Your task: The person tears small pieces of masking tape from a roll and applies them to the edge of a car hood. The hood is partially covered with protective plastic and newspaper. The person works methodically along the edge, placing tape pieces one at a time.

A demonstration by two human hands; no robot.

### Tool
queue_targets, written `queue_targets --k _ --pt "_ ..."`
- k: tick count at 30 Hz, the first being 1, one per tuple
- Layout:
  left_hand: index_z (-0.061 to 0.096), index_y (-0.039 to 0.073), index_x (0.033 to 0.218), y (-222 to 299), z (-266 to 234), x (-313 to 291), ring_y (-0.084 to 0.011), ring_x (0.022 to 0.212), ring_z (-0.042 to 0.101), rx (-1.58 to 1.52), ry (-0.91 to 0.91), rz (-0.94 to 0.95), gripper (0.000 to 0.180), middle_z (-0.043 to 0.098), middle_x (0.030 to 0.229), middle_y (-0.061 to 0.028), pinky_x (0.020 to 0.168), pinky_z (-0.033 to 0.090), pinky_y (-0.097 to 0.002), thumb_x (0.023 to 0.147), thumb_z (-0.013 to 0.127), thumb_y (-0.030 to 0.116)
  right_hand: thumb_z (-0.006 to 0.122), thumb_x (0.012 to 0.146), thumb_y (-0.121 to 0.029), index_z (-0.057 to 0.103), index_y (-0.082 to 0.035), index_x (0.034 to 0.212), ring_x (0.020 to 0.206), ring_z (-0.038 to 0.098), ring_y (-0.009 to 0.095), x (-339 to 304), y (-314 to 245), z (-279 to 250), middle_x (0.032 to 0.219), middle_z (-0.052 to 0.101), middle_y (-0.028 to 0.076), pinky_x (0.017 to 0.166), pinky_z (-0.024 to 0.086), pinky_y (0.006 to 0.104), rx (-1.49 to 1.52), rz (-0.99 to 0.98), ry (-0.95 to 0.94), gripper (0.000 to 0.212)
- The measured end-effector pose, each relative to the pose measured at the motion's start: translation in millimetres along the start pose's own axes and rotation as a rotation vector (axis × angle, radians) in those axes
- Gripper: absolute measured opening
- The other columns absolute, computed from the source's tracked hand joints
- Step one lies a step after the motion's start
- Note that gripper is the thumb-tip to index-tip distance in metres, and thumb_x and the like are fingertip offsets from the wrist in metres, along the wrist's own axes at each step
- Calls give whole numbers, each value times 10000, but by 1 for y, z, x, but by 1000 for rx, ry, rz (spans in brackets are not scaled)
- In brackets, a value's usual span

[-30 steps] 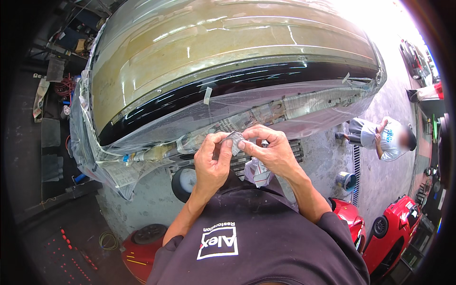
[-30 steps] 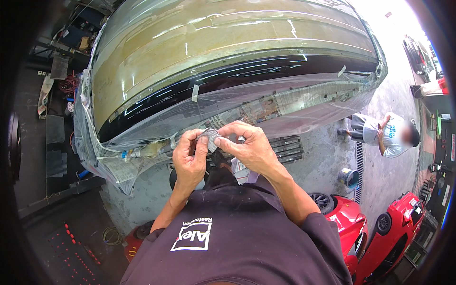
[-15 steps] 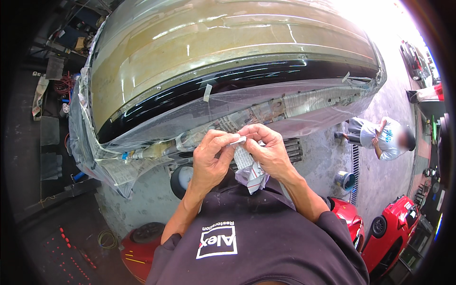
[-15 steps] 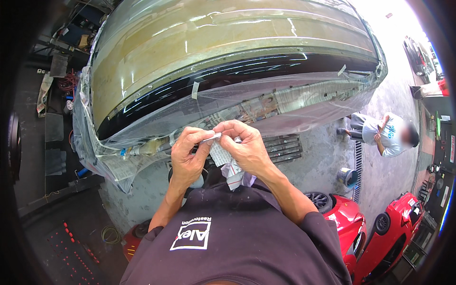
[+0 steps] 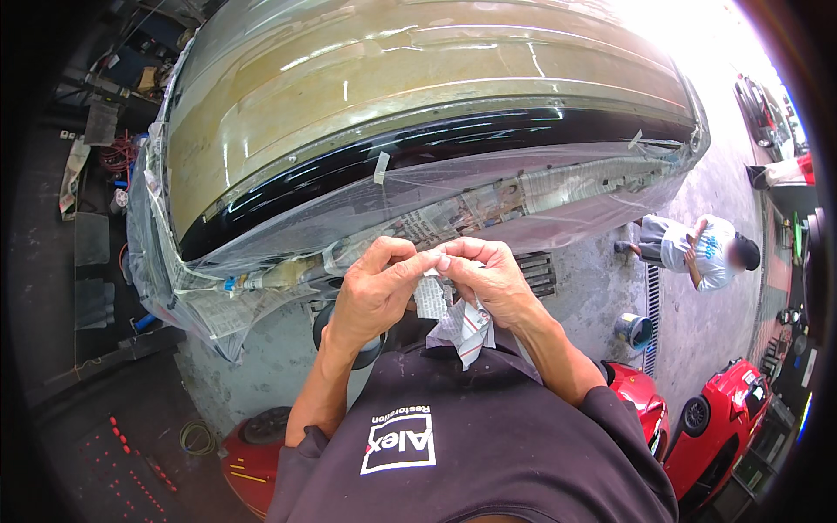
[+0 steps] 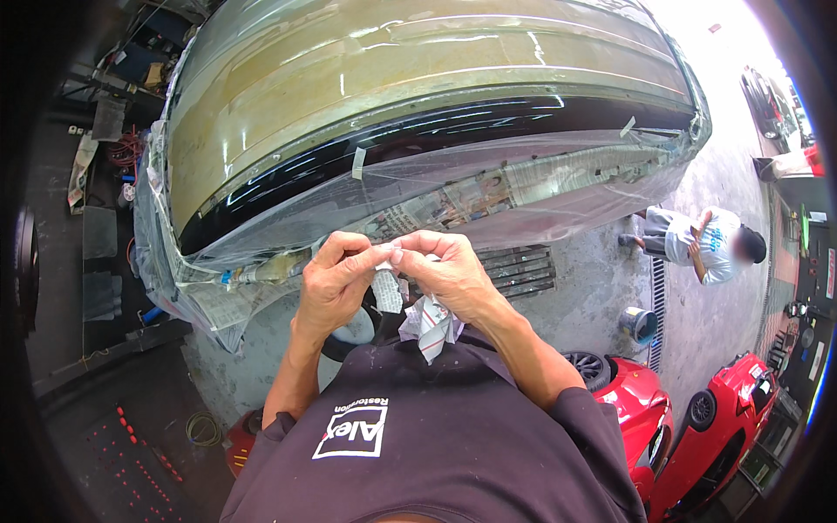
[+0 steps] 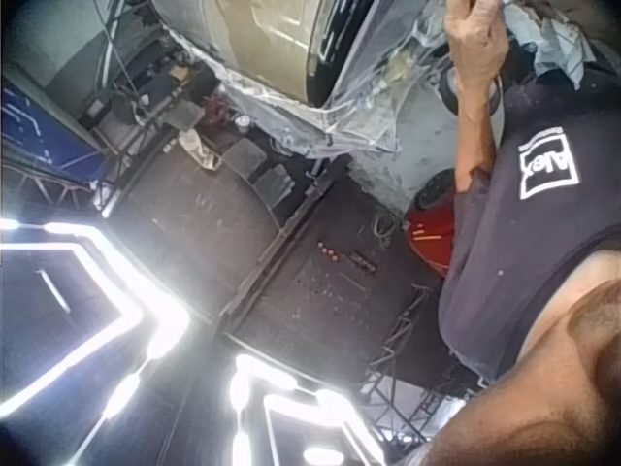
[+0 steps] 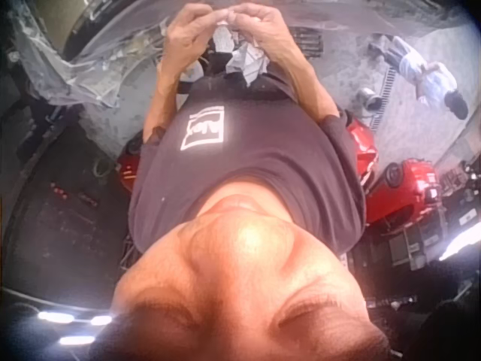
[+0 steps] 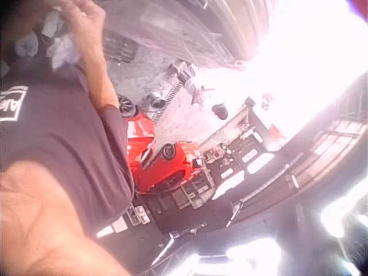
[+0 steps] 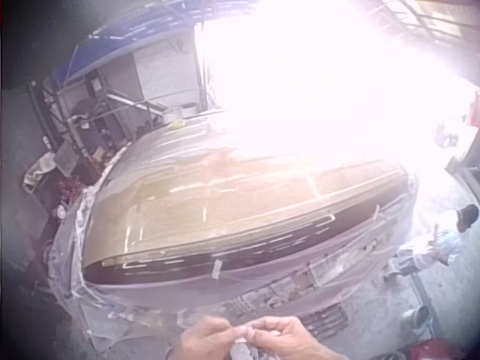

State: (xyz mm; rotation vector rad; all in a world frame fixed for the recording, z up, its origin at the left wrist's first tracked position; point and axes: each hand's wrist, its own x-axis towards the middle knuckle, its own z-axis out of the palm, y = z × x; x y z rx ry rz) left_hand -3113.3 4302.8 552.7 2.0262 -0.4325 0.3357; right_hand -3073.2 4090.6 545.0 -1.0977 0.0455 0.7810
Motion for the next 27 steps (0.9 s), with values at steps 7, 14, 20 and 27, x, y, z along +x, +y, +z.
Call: queue_targets --k 7,14,20,27 --pt "692 -21 1364 9 -1 -9 -144 871 655 -554 55 -527 367 703 1113 -80 816 527 -302 1004 620 -3 725 1044 -188 757 -11 1146 629 506 -10 -2 1 17 822 698 -34 542 379 188 65 -92 107 207" --pt "671 -44 1390 18 23 -18 -88 1024 656 -555 205 -712 343 714 1209 -81 895 533 -248 1080 630 98 696 1060 -140 739 35 1230 933 653 47 3 13 17 1037 759 29 805 537 221 -285 -276 181 248" --pt "706 -18 1357 24 28 -15 -71 1003 653 -519 288 -746 312 735 1130 -38 886 529 -227 1068 662 91 674 1067 -112 733 15 1286 986 652 54 3 10 24 1105 765 46 842 545 235 -292 -285 154 260" --pt "733 -7 1265 22 26 -14 -52 925 639 -621 327 -686 235 734 1075 -8 793 519 -223 1043 688 52 684 1041 -73 735 -23 1264 816 601 10 6 13 15 996 729 -16 705 490 194 -86 -191 74 234"
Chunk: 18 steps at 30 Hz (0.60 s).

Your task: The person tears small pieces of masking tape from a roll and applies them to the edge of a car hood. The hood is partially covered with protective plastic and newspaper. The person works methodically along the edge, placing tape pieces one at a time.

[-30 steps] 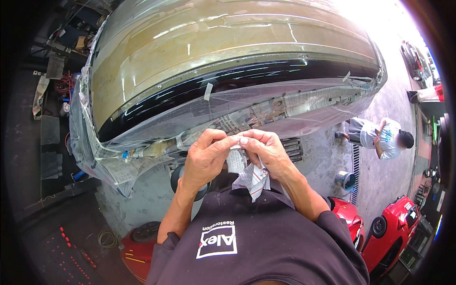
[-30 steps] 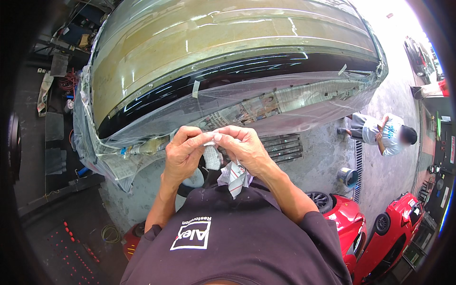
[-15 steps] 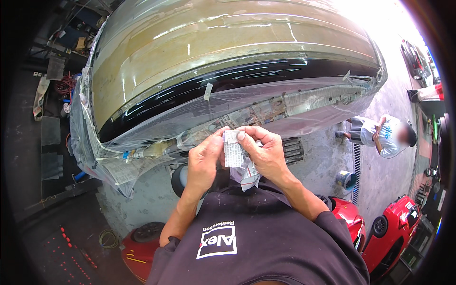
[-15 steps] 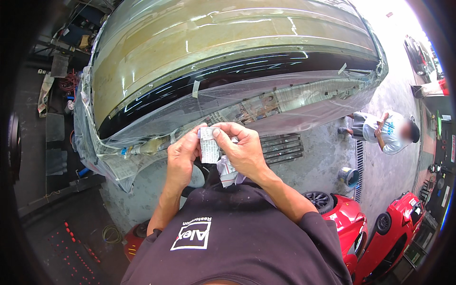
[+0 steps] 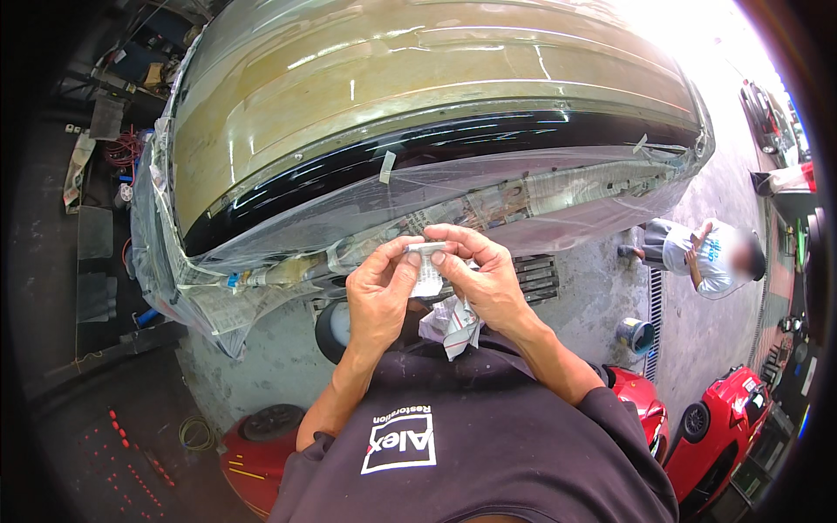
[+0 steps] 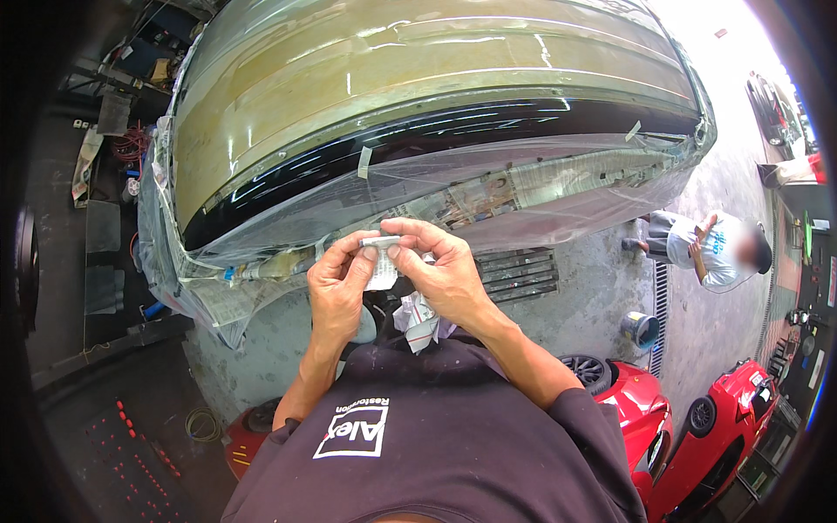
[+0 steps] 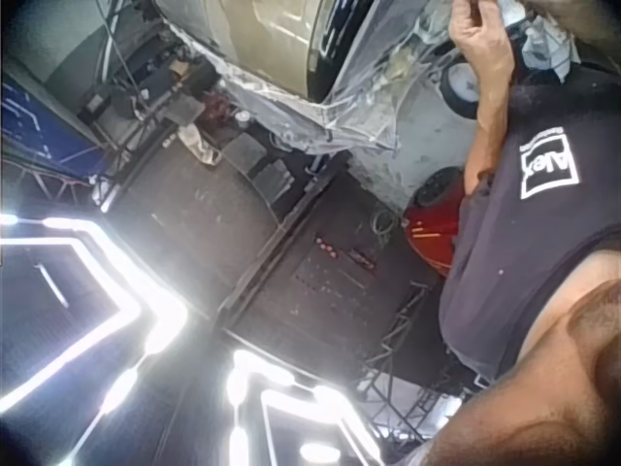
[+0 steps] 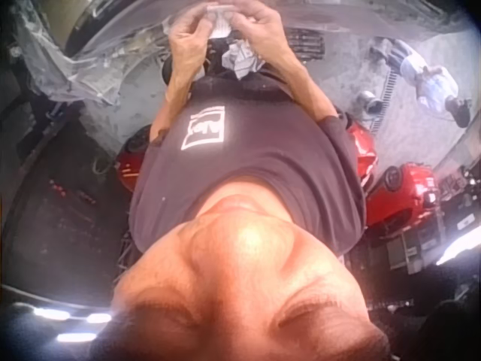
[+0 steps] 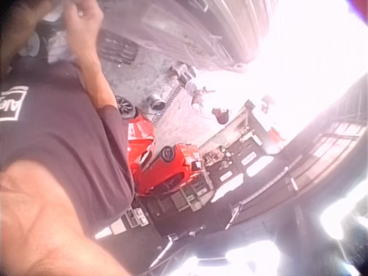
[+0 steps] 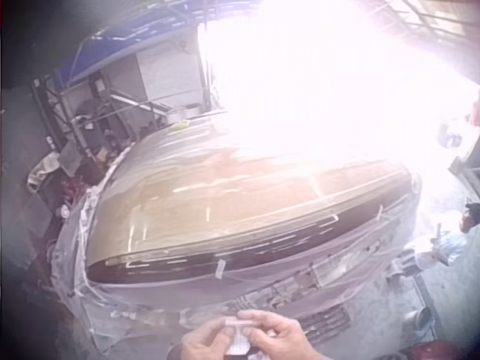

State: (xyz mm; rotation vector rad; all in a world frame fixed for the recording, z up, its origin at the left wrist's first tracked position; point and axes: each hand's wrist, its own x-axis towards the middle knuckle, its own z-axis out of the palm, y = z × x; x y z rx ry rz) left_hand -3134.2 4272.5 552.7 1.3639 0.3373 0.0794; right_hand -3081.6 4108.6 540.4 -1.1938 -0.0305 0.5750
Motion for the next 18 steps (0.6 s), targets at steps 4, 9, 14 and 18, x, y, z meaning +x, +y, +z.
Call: queue_targets --k 4,9,14,18 --pt "734 -10 1239 -1 -2 0 -46 910 632 7 -56 81 217 734 1078 -6 786 519 -225 1036 658 -2 654 1010 -1 762 -53 1126 658 485 -11 0 -5 1 909 678 -38 583 392 179 34 -46 13 166" --pt "732 -23 1230 -1 -8 0 -38 907 625 -76 -63 13 223 724 1083 0 800 501 -205 1034 625 -33 624 993 30 763 -9 1058 724 525 3 8 11 1 1009 709 -6 644 431 191 -233 -375 60 159" --pt "728 -16 1233 -4 1 0 -41 928 634 -31 25 51 202 718 1089 -1 816 496 -198 1049 653 15 664 999 -10 731 8 1224 896 582 33 3 -2 4 1081 711 -2 785 483 216 -211 -255 31 235" --pt "717 -14 1249 -9 -1 2 -45 929 637 113 81 154 209 719 1081 -8 824 509 -213 1054 666 41 720 1011 -73 689 -8 1343 894 587 19 3 -7 3 1090 708 2 763 483 205 -179 -115 -3 340"
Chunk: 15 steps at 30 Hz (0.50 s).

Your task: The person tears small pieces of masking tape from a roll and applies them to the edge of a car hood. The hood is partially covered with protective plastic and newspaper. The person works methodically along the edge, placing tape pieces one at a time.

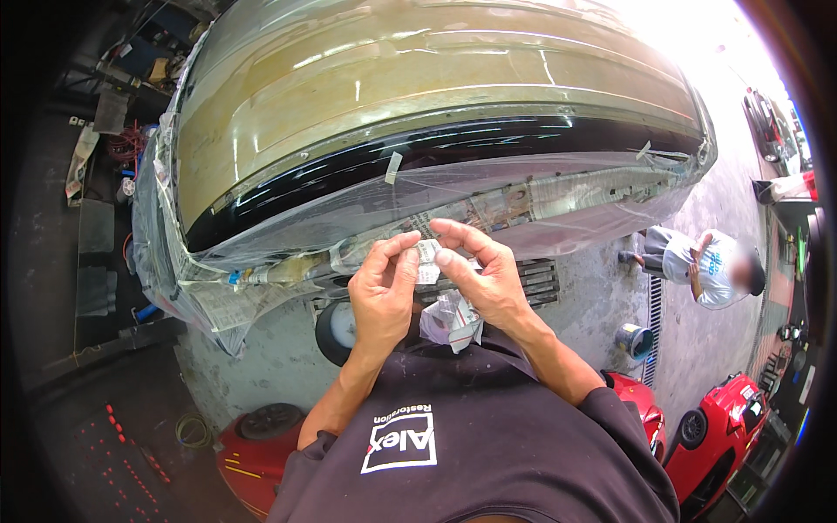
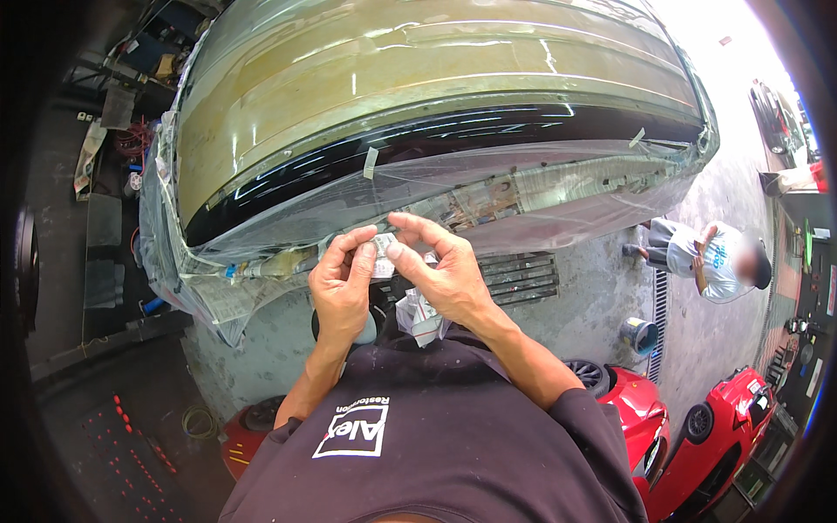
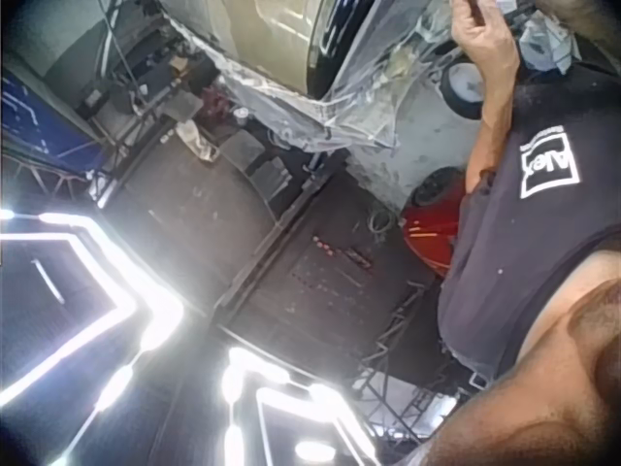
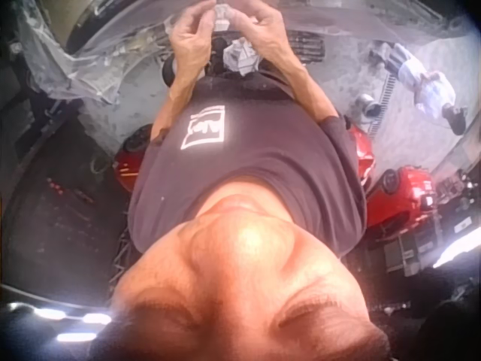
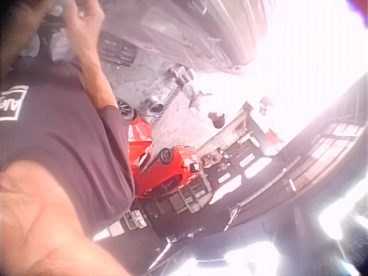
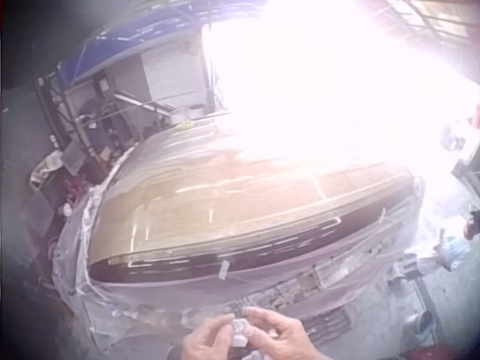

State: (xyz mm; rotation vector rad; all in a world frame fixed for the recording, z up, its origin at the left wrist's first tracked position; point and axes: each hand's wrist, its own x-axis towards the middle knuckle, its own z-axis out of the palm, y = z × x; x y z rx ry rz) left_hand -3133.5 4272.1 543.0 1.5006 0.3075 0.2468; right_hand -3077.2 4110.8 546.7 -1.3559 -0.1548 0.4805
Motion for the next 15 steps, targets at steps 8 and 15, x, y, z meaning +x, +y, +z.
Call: queue_targets --k 8,15 --pt "687 -8 1273 4 -1 -2 -58 822 647 -47 -59 -112 225 719 1024 -33 705 552 -233 1064 654 67 755 998 -103 762 -21 1160 868 583 31 3 6 3 985 720 -32 757 495 226 -140 39 26 182" --pt "688 -11 1267 -1 -1 -5 -84 764 659 -190 -39 -186 224 710 961 -37 654 552 -258 1062 643 67 698 996 -21 774 -57 1126 860 591 66 5 8 0 970 714 -11 769 495 252 -172 -93 -14 154"
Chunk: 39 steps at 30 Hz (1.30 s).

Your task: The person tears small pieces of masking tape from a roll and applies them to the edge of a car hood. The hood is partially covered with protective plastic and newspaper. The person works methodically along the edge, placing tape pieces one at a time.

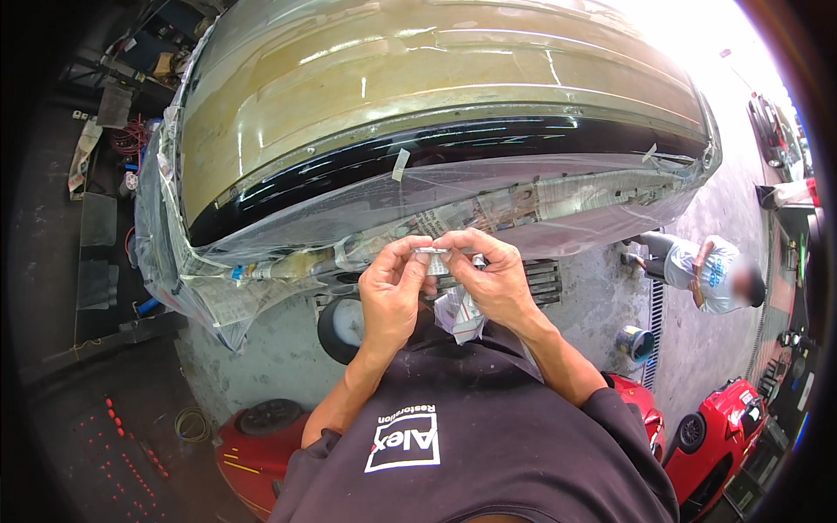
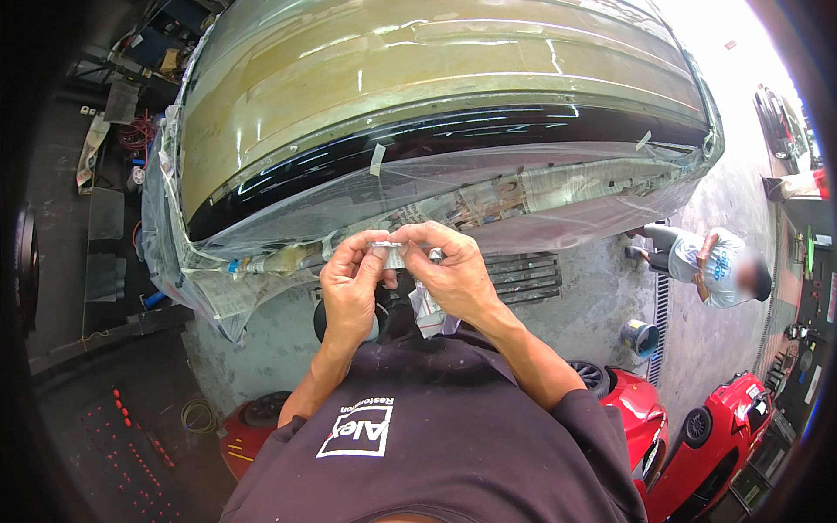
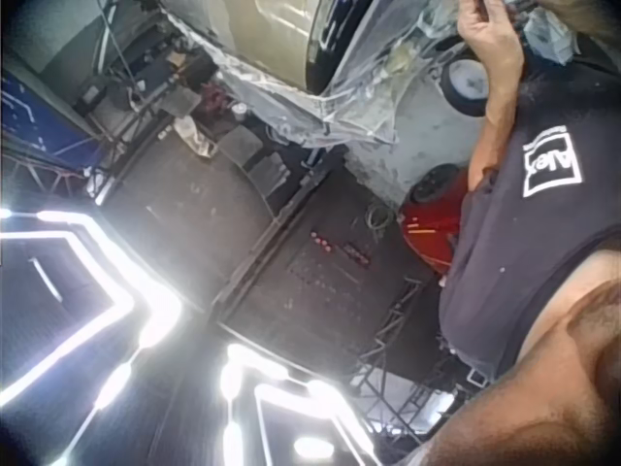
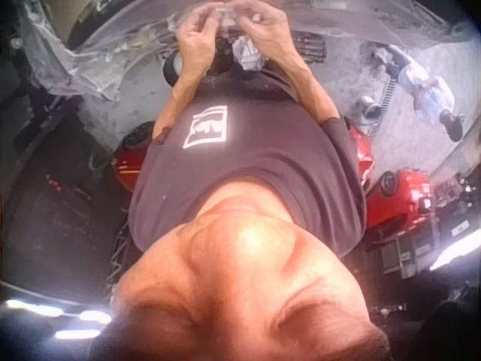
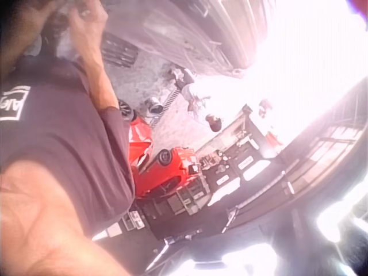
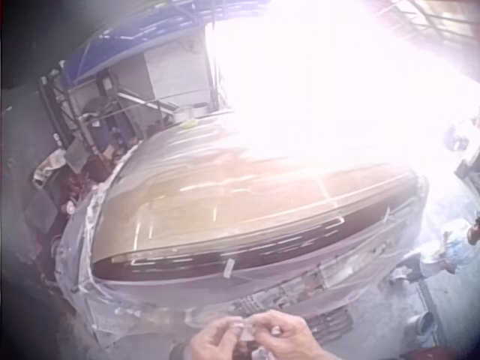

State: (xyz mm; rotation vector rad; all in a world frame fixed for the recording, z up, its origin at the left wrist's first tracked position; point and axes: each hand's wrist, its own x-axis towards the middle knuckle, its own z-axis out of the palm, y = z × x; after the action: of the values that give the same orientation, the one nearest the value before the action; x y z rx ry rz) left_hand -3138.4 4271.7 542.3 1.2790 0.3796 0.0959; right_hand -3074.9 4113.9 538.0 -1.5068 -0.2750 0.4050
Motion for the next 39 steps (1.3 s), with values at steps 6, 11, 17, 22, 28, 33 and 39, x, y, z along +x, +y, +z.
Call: queue_targets --k 6,11,17,22,28,33,39 --pt "672 -24 1271 6 -2 1 -137 763 681 -375 -55 -196 230 716 977 -68 693 572 -303 1058 639 58 656 986 29 770 -56 1106 841 596 74 4 1 -5 1009 703 7 741 498 265 -128 -174 5 186" --pt "654 -27 1294 0 0 0 -119 788 679 -94 -2 -43 249 723 1010 -79 723 584 -288 1065 635 67 672 989 -2 737 -28 1244 834 608 62 -1 -11 -6 992 699 -2 732 516 250 116 73 3 265" --pt "670 -16 1268 2 9 1 -76 784 660 9 67 66 223 723 983 -51 714 571 -246 1066 642 74 736 1009 -96 730 -13 1216 913 603 51 -2 -3 -3 1041 680 -15 784 495 233 13 88 5 223" --pt "674 -22 1240 1 5 1 -83 759 666 56 7 -46 198 734 939 -70 676 571 -261 1074 614 68 683 1016 -36 726 -15 1132 941 601 56 -1 -3 -3 1044 683 -10 813 504 239 13 78 19 125" --pt "670 -11 1194 -6 5 1 -96 704 646 -117 -17 -58 159 738 930 -90 626 535 -267 1063 615 62 641 1005 14 732 -8 1095 926 610 61 -2 5 1 1002 691 -3 804 510 248 218 88 27 129" --pt "654 -18 1189 -5 5 5 -110 682 642 -222 -33 -91 159 741 928 -102 621 531 -274 1056 636 69 621 1013 29 738 3 1095 944 639 68 2 2 -1 1007 704 12 825 532 250 9 -60 13 145" --pt "655 2 1168 -2 14 4 -76 689 628 -4 35 13 124 733 915 -68 607 512 -236 1073 632 78 651 1023 4 742 9 1172 974 660 75 1 -6 -4 1073 707 40 854 584 265 141 59 -12 175"
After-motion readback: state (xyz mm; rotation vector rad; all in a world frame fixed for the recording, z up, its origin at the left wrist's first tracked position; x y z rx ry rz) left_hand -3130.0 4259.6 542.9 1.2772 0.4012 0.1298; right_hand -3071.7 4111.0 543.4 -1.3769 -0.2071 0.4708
